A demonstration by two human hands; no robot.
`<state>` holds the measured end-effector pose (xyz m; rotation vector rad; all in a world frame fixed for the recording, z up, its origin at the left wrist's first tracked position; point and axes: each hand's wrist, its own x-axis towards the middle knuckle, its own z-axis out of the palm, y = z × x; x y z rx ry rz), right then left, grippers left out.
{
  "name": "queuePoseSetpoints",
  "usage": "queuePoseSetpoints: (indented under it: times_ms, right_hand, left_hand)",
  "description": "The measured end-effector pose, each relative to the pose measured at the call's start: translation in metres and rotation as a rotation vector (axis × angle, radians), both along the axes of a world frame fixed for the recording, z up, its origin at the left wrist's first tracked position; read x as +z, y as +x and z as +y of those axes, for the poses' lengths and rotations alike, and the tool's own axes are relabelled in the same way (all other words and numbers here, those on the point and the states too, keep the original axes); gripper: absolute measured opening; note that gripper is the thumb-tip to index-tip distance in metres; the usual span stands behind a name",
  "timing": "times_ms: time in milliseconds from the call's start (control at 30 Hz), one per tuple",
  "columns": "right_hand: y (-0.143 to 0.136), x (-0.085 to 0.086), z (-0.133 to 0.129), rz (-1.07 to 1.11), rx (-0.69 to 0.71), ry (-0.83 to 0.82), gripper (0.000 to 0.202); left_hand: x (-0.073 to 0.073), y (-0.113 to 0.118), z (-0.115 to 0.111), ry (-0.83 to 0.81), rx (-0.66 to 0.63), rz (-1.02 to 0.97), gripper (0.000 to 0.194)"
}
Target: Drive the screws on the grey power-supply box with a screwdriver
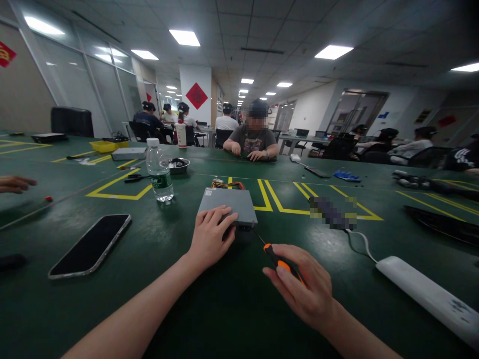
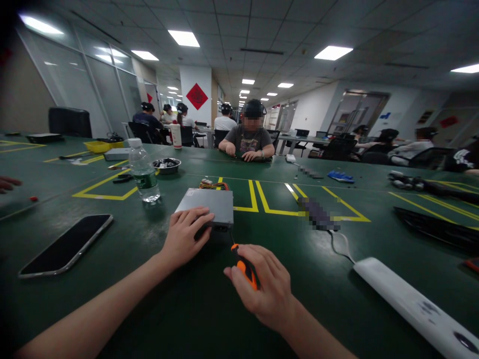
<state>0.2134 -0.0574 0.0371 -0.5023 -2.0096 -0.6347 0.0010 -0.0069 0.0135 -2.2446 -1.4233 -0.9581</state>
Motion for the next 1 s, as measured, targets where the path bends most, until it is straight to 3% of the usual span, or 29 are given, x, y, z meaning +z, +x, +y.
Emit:
queuePoseSetpoints:
  times_ms: [200,433,1000]
  right_hand:
    - [-0.001,0.003,-0.002,-0.016,0.129,-0.017,0.02]
    - [-0.015,0.004,-0.001,-0.006,0.257,-0.198,0.024]
    - [-0.016,0.002,0.002,0.0,0.222,-0.192,0.029]
  left_hand:
    - [0.0,0.0,-0.001,-0.001,0.001,0.002,0.028]
    - [-0.004,0.0,0.002,0.022,-0.012,-0.027,0.028]
    - [-0.002,0.0,0.0,0.011,-0.004,-0.021,0.028]
